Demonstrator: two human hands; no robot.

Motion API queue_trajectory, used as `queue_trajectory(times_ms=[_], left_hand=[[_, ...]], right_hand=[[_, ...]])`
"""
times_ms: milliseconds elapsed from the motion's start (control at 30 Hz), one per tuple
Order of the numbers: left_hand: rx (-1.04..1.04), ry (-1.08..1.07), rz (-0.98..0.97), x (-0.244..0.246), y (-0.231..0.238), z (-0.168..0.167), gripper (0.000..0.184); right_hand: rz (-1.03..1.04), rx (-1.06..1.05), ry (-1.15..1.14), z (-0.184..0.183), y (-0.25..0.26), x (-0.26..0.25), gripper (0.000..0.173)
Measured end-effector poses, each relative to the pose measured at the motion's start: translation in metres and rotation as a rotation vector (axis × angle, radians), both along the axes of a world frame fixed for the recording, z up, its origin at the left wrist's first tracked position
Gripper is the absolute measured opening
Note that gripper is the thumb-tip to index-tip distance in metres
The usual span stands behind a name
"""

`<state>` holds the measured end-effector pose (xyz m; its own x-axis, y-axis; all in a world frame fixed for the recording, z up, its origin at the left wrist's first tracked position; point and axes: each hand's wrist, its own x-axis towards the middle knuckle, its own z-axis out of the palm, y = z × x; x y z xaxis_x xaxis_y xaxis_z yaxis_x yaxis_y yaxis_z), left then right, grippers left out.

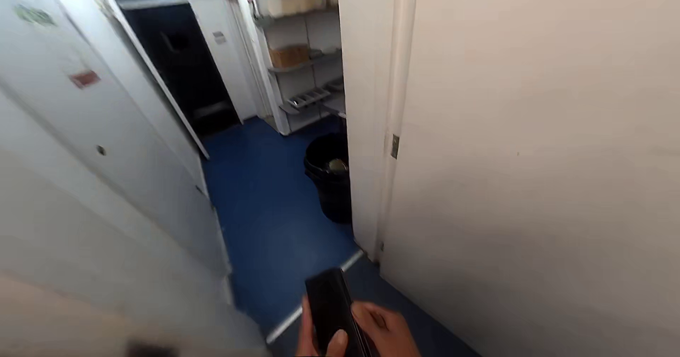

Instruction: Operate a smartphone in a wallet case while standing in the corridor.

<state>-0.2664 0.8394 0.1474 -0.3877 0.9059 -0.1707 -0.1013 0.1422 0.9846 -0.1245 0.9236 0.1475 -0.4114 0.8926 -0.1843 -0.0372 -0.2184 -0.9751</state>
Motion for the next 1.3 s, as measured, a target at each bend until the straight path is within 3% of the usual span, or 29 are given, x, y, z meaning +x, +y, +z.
queue_trajectory(times_ms=[67,133,433,533,600,667,767,833,1100,1300], left_hand=[[-0.024,0.09,0.027,-0.02,0.027,0.0,0.128],[-0.05,0.161,0.076,-0.041,0.051,-0.004,0.143],[-0.168,0.2,0.193,-0.16,0.184,-0.02,0.141],[-0.143,0.168,0.193,-0.21,0.245,-0.008,0.142],[-0.033,0.036,0.166,-0.246,0.28,0.0,0.146],[0.155,-0.159,0.102,-0.286,0.307,0.003,0.136],[0.373,-0.543,0.049,-0.338,0.331,0.002,0.071],[0.459,-0.712,0.015,-0.371,0.351,-0.001,0.043],[0.462,-0.789,0.048,-0.517,0.462,-0.022,0.035],[0.44,-0.817,-0.021,-0.653,0.544,-0.01,0.037]], right_hand=[[-0.034,0.063,-0.033,0.003,0.026,-0.033,0.023],[-0.024,0.092,-0.031,0.0,0.049,-0.062,0.023],[0.01,0.1,0.128,-0.042,0.192,-0.197,0.019],[0.048,0.017,0.142,-0.034,0.262,-0.245,0.02],[0.089,-0.069,0.143,-0.021,0.309,-0.27,0.023],[0.096,-0.154,0.166,-0.01,0.354,-0.298,0.025],[0.099,-0.269,0.207,0.003,0.403,-0.342,0.027],[0.116,-0.294,0.225,0.005,0.432,-0.375,0.027],[0.157,-0.248,0.218,-0.017,0.54,-0.528,0.029],[0.106,-0.25,0.237,-0.011,0.611,-0.649,0.029]])
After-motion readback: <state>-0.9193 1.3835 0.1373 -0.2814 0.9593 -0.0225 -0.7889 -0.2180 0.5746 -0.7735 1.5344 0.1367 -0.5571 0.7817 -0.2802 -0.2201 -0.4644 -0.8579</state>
